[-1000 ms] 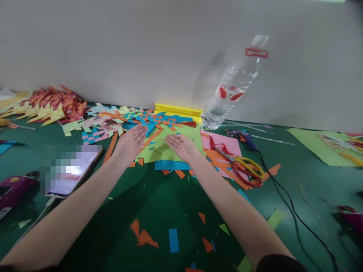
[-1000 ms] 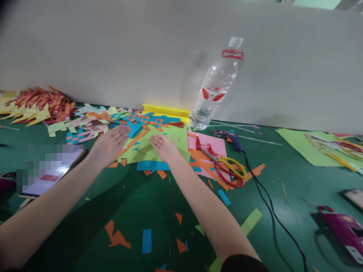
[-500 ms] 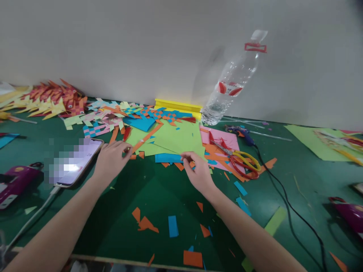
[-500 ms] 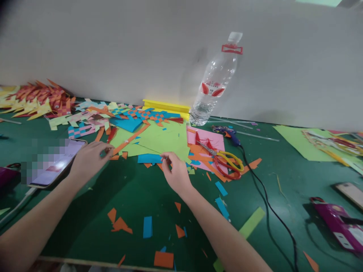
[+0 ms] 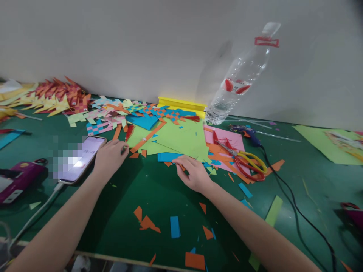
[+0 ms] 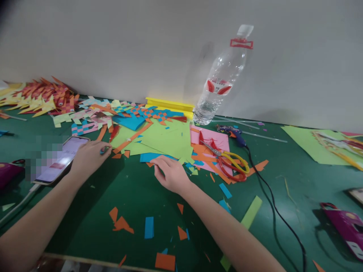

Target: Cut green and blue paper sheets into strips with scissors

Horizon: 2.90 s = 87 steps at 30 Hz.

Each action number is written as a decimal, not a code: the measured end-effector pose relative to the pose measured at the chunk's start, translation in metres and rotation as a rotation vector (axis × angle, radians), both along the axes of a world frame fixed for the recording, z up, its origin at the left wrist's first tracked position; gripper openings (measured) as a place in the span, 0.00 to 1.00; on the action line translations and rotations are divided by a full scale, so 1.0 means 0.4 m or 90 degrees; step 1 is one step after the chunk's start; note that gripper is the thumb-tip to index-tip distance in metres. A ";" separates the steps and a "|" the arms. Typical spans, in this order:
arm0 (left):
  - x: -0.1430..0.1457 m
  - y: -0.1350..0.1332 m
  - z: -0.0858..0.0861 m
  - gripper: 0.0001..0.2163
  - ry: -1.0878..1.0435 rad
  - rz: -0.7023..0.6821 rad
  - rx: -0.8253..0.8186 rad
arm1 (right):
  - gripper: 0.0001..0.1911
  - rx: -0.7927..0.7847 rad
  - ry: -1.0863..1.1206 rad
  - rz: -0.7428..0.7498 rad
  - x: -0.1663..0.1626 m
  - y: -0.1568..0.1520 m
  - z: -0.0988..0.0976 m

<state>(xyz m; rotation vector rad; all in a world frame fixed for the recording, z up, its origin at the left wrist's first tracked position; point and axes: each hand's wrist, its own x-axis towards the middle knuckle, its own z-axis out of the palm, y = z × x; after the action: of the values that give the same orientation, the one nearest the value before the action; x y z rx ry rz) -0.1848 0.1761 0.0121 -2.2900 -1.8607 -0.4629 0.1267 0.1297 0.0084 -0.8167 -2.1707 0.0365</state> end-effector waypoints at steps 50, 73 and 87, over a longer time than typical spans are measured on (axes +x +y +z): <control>0.083 -0.014 -0.001 0.15 0.071 -0.391 0.128 | 0.21 0.035 -0.310 -0.268 0.171 -0.005 -0.034; 0.093 -0.011 -0.026 0.29 0.089 -0.422 0.030 | 0.19 -0.029 -0.241 -0.057 0.172 -0.023 0.002; 0.111 -0.042 0.019 0.10 -0.016 -0.521 0.168 | 0.24 -0.058 -0.254 -0.050 0.175 -0.029 -0.003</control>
<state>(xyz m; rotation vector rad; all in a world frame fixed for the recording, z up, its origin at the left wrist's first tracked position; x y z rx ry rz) -0.1403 0.1592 0.0198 -2.7487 -0.7180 -0.7676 0.1967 0.1180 0.0071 -1.0302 -2.5208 -0.0742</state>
